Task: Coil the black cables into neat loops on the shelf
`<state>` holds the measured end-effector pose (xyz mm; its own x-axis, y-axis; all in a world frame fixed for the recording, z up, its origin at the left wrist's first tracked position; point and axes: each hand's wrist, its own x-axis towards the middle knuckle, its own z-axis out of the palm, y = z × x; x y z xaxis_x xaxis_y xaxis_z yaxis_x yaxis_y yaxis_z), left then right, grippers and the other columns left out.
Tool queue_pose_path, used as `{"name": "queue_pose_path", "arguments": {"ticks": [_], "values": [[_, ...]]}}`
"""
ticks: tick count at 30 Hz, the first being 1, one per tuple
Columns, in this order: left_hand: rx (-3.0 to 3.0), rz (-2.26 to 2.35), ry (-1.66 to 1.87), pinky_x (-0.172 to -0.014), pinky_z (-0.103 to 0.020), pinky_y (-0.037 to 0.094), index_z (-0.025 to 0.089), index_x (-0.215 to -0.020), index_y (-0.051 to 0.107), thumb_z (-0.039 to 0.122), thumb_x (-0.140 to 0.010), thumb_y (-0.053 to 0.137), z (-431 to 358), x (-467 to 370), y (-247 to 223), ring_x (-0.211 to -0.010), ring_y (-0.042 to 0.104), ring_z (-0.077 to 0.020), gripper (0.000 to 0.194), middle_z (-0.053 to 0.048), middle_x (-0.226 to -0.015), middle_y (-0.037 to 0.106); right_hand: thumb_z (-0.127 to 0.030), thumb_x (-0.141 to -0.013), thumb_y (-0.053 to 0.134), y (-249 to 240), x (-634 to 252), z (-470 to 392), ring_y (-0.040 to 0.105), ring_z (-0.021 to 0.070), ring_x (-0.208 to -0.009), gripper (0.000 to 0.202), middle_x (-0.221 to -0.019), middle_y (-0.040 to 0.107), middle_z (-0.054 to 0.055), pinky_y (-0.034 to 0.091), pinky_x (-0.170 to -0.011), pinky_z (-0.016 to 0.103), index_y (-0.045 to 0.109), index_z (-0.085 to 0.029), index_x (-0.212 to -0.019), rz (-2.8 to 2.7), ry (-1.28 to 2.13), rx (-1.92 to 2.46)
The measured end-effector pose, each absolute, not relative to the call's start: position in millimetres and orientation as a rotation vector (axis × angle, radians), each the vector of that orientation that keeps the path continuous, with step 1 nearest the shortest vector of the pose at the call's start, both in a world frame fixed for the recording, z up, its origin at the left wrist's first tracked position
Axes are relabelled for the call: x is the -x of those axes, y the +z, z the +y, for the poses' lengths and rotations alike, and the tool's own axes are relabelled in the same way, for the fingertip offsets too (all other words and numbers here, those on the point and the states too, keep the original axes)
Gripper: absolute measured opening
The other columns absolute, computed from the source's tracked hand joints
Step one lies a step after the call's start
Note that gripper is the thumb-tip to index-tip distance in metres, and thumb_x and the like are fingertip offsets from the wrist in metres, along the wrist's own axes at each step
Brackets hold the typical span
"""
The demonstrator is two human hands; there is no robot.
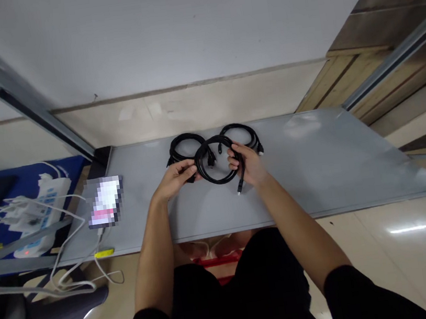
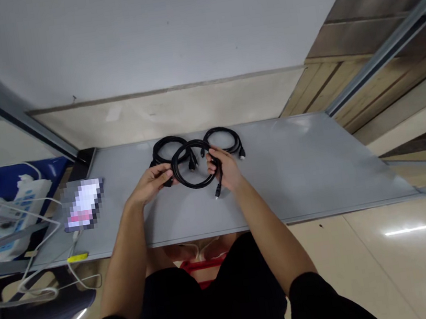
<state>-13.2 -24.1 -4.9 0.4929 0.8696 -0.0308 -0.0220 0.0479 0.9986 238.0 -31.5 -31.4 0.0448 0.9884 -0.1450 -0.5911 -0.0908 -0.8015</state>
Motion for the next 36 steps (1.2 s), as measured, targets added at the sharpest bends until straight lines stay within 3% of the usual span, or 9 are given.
{"name": "queue_pose_path", "arguments": {"ticks": [5, 8, 10, 13, 16, 20, 23, 30, 36], "values": [[-1.463, 0.999, 0.874, -0.06, -0.027, 0.058, 0.022, -0.06, 0.046, 0.086, -0.075, 0.084, -20.5, 10.9, -9.8, -0.051, 0.043, -0.008, 0.076, 0.008, -0.052, 0.04, -0.046, -0.059, 0.102, -31.6, -232.0, -32.3, 0.044, 0.006, -0.048, 0.052, -0.065, 0.059, -0.008, 0.035, -0.04, 0.02, 0.064, -0.024, -0.087, -0.7, 1.385, 1.001], [-1.527, 1.032, 0.819, -0.055, -0.026, 0.052, 0.02, -0.056, 0.054, 0.095, -0.08, 0.072, -20.1, 9.7, -13.4, -0.051, 0.054, -0.0115, 0.081, 0.001, -0.052, 0.052, -0.056, -0.057, 0.103, -32.1, -228.8, -33.1, 0.045, 0.0061, -0.048, 0.059, -0.068, 0.061, -0.007, 0.03, -0.037, 0.019, 0.066, -0.024, -0.09, -0.765, 1.299, 1.061], [-1.473, 0.979, 0.83, -0.06, -0.028, 0.055, 0.017, -0.072, 0.07, 0.095, -0.081, 0.07, -22.0, 6.0, -14.3, -0.062, 0.066, -0.016, 0.079, -0.005, -0.068, 0.069, -0.06, -0.06, 0.102, -32.7, -226.3, -34.7, 0.048, 0.0066, -0.049, 0.058, -0.072, 0.065, -0.005, 0.026, -0.036, 0.019, 0.066, -0.024, -0.088, -0.833, 1.28, 1.082], [-1.356, 0.904, 0.916, -0.068, -0.03, 0.06, 0.016, -0.111, 0.078, 0.088, -0.083, 0.077, -25.3, -4.2, -15.7, -0.073, 0.072, -0.0182, 0.077, -0.007, -0.091, 0.077, -0.061, -0.064, 0.1, -33.6, -221.6, -38.5, 0.051, 0.0075, -0.051, 0.055, -0.075, 0.067, -0.003, 0.024, -0.036, 0.019, 0.069, -0.023, -0.089, -0.944, 1.322, 1.074], [-1.323, 0.883, 0.916, -0.062, -0.03, 0.057, 0.017, -0.13, 0.077, 0.072, -0.091, 0.079, -26.4, -13.3, -18.5, -0.067, 0.065, -0.0155, 0.067, -0.006, -0.092, 0.073, -0.055, -0.07, 0.098, -34.2, -218.3, -41.7, 0.058, 0.0101, -0.056, 0.047, -0.078, 0.07, -0.002, 0.033, -0.04, 0.02, 0.077, -0.024, -0.099, -1.038, 1.425, 1.005], [-1.236, 0.926, 0.953, -0.049, -0.023, 0.042, 0.02, -0.131, 0.078, 0.055, -0.095, 0.077, -24.0, -14.1, -20.4, -0.06, 0.051, -0.0105, 0.05, -0.004, -0.092, 0.067, -0.05, -0.077, 0.093, -36.2, -219.0, -41.0, 0.065, 0.0134, -0.066, 0.041, -0.088, 0.076, 0.0, 0.048, -0.049, 0.024, 0.08, -0.026, -0.108, -1.029, 1.552, 0.941], [-1.193, 0.999, 1.024, -0.047, -0.022, 0.032, 0.021, -0.131, 0.076, 0.056, -0.1, 0.071, -21.6, -12.7, -20.4, -0.055, 0.041, -0.0084, 0.048, -0.001, -0.087, 0.062, -0.058, -0.076, 0.095, -38.6, -218.2, -39.2, 0.055, 0.0099, -0.054, 0.047, -0.069, 0.063, -0.005, 0.044, -0.046, 0.023, 0.075, -0.023, -0.1, -0.999, 1.568, 0.941], [-1.711, 1.289, 1.165, -0.093, -0.038, 0.058, 0.019, -0.102, 0.075, 0.028, -0.095, 0.072, -23.9, -25.3, -27.9, -0.095, 0.072, -0.0238, 0.012, -0.008, -0.1, 0.078, -0.084, -0.066, 0.092, -39.3, -206.6, -43.6, 0.034, 0.0054, -0.044, 0.07, -0.061, 0.044, -0.011, 0.02, -0.034, 0.018, 0.06, -0.025, -0.085, -1.057, 1.523, 1.02], [-1.59, 1.202, 1.082, -0.074, -0.033, 0.059, 0.02, -0.128, 0.067, 0.034, -0.097, 0.074, -24.3, -24.0, -36.2, -0.069, 0.068, -0.0189, 0.035, -0.002, -0.086, 0.073, -0.092, -0.074, 0.081, -43.0, -208.2, -36.8, 0.027, 0.0062, -0.043, 0.077, -0.057, 0.032, -0.011, 0.021, -0.031, 0.019, 0.04, -0.027, -0.071, -0.948, 1.345, 1.032]]}}
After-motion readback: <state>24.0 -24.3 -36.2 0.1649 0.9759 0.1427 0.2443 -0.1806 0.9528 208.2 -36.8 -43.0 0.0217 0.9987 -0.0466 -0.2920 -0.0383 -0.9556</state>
